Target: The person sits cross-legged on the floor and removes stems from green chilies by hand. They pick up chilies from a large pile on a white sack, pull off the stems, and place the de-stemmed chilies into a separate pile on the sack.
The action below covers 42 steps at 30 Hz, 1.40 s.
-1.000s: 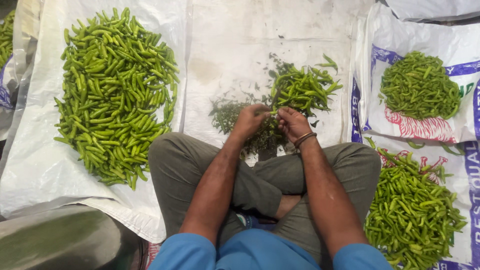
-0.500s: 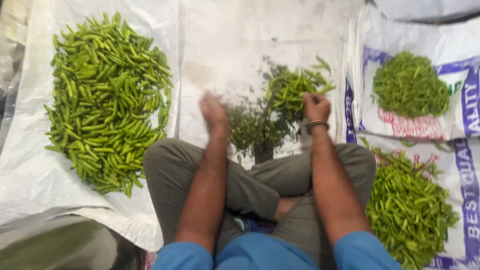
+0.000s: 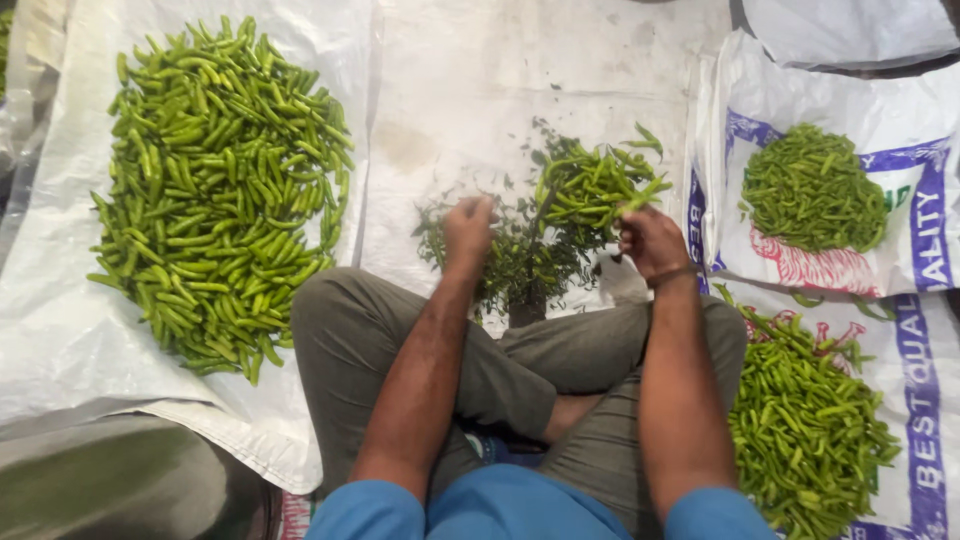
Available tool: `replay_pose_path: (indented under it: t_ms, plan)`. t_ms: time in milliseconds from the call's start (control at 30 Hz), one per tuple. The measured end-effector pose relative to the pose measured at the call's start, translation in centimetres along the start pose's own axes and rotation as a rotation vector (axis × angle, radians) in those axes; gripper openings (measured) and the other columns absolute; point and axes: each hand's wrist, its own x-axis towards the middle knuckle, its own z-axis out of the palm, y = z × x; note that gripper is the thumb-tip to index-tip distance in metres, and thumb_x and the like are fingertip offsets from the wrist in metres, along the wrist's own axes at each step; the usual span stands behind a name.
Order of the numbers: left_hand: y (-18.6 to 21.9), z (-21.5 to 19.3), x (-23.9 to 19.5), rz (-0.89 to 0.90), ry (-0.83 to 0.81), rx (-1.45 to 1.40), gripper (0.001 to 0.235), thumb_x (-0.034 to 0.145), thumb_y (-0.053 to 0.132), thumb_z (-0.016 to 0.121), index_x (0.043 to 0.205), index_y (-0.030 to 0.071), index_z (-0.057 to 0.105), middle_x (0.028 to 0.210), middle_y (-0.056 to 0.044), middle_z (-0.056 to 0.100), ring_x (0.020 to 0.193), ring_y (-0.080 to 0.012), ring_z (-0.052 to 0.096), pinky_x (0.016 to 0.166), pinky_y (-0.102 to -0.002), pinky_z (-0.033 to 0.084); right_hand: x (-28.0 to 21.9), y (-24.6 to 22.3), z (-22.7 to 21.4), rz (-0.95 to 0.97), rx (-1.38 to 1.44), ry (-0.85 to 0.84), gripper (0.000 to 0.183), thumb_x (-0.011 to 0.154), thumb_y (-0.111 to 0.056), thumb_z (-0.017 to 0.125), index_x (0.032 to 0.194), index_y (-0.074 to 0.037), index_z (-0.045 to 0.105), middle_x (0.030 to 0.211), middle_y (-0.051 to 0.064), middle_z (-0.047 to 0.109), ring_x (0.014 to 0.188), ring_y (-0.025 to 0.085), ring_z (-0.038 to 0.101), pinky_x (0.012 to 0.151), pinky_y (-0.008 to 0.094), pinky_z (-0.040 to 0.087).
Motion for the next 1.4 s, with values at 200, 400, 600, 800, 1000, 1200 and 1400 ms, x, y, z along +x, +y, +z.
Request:
replay_pose_path:
  t_ms: [200, 400, 600, 800, 1000, 1200, 1400]
  plan:
    - [-0.9, 1.3, -0.5, -0.044, -0.182, 0.204, 0.032, 0.094, 0.029, 0.068, 0.112, 0.003, 0.075, 0.087, -0.011, 0.076, 0.07, -0.0169, 0.068, 0.062, -0.032, 0.056, -2.4, 5.5, 2.1, 0.072, 0.294, -0.147, 0.014, 0.098, -0.014, 0.066, 0.106, -0.003, 0.068, 0.085, 0.007, 0.07, 0.065, 0.01, 0.061, 0.055, 0.021, 0.051]
    - [-1.0, 0.8, -1.6, -0.069, -0.224, 0.348, 0.034, 0.092, 0.028, 0.07, 0.111, 0.001, 0.077, 0.095, -0.014, 0.078, 0.081, -0.0223, 0.073, 0.072, -0.037, 0.06, 2.3, 11.8, 4.9, 0.191, 0.285, 0.01, 0.015, 0.096, -0.012, 0.07, 0.107, -0.002, 0.069, 0.09, 0.009, 0.072, 0.075, 0.016, 0.071, 0.062, 0.024, 0.059]
    - [-0.5, 1.5, -2.0, 0.264, -0.281, 0.549, 0.026, 0.086, 0.028, 0.077, 0.106, 0.011, 0.08, 0.102, -0.01, 0.08, 0.092, -0.0226, 0.076, 0.083, -0.036, 0.058, 4.3, 12.8, 3.4, 0.25, 0.39, -0.002, 0.018, 0.099, -0.014, 0.069, 0.11, 0.0, 0.066, 0.096, 0.012, 0.075, 0.087, 0.02, 0.076, 0.068, 0.026, 0.062]
    - [-0.3, 2.3, -2.8, 0.58, -0.218, 0.663, 0.015, 0.09, 0.021, 0.071, 0.1, 0.015, 0.082, 0.094, -0.012, 0.078, 0.087, -0.0295, 0.075, 0.079, -0.04, 0.058, 2.7, 11.8, 5.1, 0.24, 0.29, 0.006, 0.019, 0.096, -0.022, 0.071, 0.107, -0.006, 0.066, 0.093, 0.008, 0.075, 0.079, 0.016, 0.075, 0.061, 0.024, 0.061]
    - [-0.7, 2.1, -2.8, 0.478, -0.213, 0.62, 0.017, 0.091, 0.021, 0.068, 0.099, 0.01, 0.079, 0.091, -0.015, 0.076, 0.084, -0.0314, 0.074, 0.078, -0.042, 0.058, 1.1, 10.5, 6.7, 0.096, -0.062, 0.142, 0.037, 0.091, -0.041, 0.078, 0.098, -0.007, 0.068, 0.08, 0.004, 0.072, 0.06, 0.01, 0.066, 0.047, 0.02, 0.047]
    - [-3.5, 2.8, -1.1, 0.532, -0.251, 0.67, 0.018, 0.092, 0.021, 0.067, 0.099, 0.01, 0.079, 0.091, -0.016, 0.076, 0.084, -0.0328, 0.073, 0.079, -0.044, 0.058, 1.3, 9.8, 7.2, 0.102, -0.074, 0.142, 0.035, 0.089, -0.038, 0.081, 0.096, -0.007, 0.069, 0.077, 0.004, 0.071, 0.057, 0.01, 0.065, 0.045, 0.021, 0.045]
    - [-5.9, 2.9, -0.2, 0.074, -0.223, 1.001, 0.018, 0.096, 0.013, 0.063, 0.101, 0.004, 0.077, 0.096, -0.017, 0.075, 0.085, -0.0299, 0.075, 0.076, -0.043, 0.06, 0.3, 9.5, 7.5, 0.251, -0.389, 0.327, 0.034, 0.088, -0.038, 0.08, 0.093, -0.005, 0.07, 0.071, 0.003, 0.07, 0.054, 0.009, 0.06, 0.043, 0.024, 0.043]
